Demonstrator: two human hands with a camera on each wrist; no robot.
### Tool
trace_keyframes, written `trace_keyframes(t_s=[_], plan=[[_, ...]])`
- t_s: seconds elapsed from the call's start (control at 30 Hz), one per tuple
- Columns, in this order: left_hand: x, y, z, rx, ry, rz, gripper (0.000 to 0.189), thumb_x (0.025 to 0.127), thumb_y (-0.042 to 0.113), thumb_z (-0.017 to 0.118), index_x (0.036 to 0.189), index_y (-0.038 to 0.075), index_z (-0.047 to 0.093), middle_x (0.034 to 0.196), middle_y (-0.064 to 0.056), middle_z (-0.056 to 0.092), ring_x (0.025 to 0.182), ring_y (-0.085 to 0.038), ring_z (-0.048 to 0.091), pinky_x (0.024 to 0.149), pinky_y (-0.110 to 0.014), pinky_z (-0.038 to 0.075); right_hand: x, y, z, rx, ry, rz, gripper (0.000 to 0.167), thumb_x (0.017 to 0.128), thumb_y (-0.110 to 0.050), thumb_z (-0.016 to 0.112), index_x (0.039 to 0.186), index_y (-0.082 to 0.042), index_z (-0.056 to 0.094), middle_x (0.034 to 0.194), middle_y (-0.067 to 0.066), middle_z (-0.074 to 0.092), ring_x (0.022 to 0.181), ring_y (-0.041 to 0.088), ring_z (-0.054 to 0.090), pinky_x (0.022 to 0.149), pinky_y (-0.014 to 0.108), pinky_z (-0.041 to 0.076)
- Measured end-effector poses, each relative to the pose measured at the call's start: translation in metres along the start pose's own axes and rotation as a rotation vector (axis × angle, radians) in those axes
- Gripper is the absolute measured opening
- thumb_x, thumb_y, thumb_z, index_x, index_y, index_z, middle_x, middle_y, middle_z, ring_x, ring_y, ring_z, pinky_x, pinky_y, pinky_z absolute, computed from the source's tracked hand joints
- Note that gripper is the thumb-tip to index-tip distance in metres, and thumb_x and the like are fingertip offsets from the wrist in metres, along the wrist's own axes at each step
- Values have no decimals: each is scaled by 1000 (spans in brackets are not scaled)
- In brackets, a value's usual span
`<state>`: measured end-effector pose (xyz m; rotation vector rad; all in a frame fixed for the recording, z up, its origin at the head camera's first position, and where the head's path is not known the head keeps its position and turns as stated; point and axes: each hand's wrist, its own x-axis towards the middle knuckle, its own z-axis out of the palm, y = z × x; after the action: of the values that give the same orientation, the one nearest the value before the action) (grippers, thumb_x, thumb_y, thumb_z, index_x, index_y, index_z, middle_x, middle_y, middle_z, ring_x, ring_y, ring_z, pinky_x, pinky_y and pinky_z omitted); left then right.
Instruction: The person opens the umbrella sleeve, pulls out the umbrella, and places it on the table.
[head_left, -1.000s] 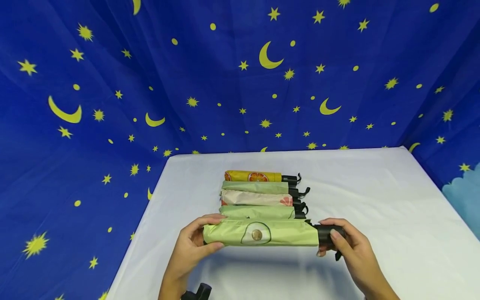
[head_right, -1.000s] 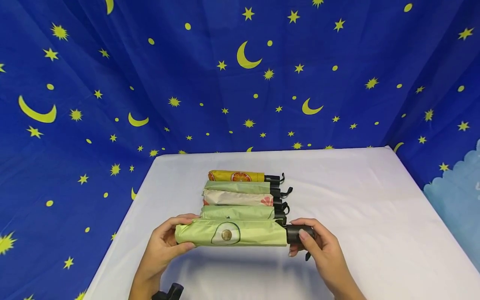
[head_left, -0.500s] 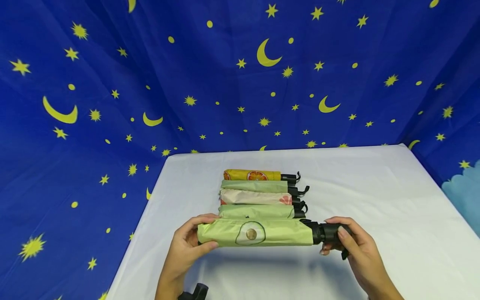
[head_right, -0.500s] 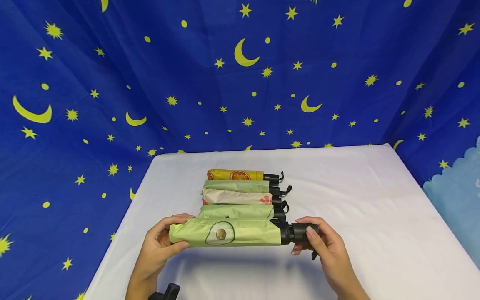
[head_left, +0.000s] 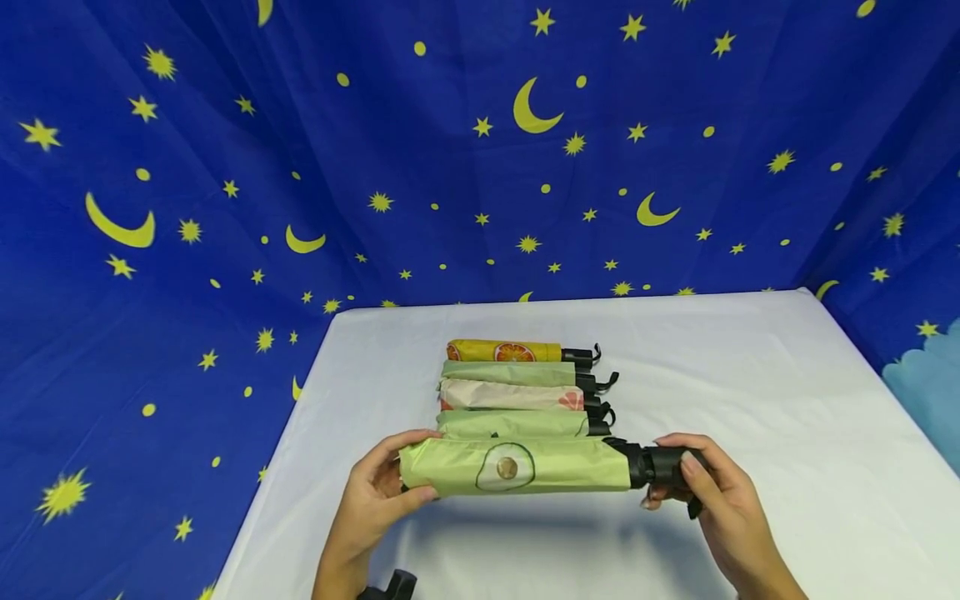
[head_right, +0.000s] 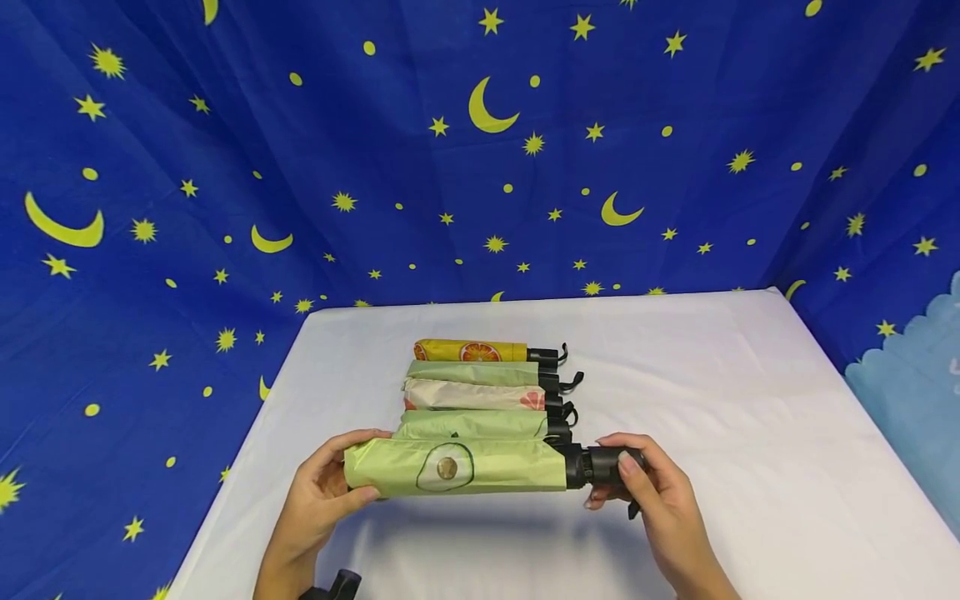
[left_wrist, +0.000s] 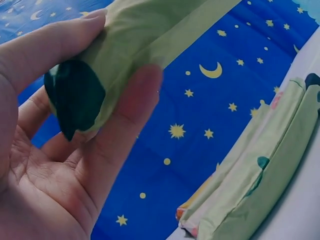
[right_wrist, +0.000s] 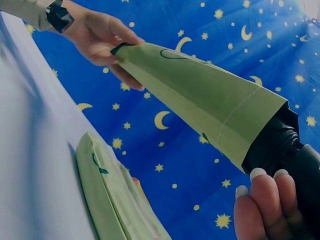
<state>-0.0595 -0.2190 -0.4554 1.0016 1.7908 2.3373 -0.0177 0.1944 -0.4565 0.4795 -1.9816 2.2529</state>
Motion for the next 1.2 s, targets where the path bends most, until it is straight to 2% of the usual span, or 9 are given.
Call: trace_keyframes(t_s=[0.2,0.43,0.57,0.73,0.93,1.1,1.2], plan=[[-5,1,-3,29,43,32,58,85,-24,66,138,-21,42,140,-27,53,118,-28,62,83,-32,60,0,0,0,9,-1,-17,31,109,6,27,132,18,43,107,7,65,75,25,70,66,43,61],[-7,3,-5,52,82,14,56,83,-25,67,135,-20,46,138,-24,55,116,-27,63,83,-32,60,-1,1,-3,26,13,-31,31,109,7,26,131,18,44,108,8,65,74,26,70,67,41,61],[-7,3,-6,54,86,21,56,82,-27,66,135,-20,47,137,-25,56,114,-26,63,81,-31,60,-2,0,-6,30,26,-36,31,109,7,26,131,20,44,108,8,65,73,26,70,67,41,61],[-6,3,-6,46,83,40,57,81,-28,66,134,-20,47,136,-25,56,114,-26,64,82,-31,60,-3,-3,-11,-8,54,7,30,110,4,28,131,19,43,104,6,66,72,27,71,67,41,61],[-7,4,-7,46,98,32,57,80,-28,67,134,-21,47,136,-23,57,114,-25,64,82,-30,59,-5,-4,-14,0,57,17,31,110,4,28,131,20,42,105,7,65,72,28,71,67,41,61],[-7,5,-8,53,105,31,58,80,-28,67,134,-21,47,136,-22,58,115,-24,64,82,-29,59,-5,-4,-15,-1,58,11,31,110,4,28,132,18,44,105,7,65,72,28,71,67,41,61],[-7,5,-8,49,104,30,58,81,-28,66,135,-20,47,136,-22,58,114,-24,64,81,-28,59,-4,-3,-14,30,61,-21,31,109,6,27,131,19,45,109,8,64,72,28,71,67,40,61]])
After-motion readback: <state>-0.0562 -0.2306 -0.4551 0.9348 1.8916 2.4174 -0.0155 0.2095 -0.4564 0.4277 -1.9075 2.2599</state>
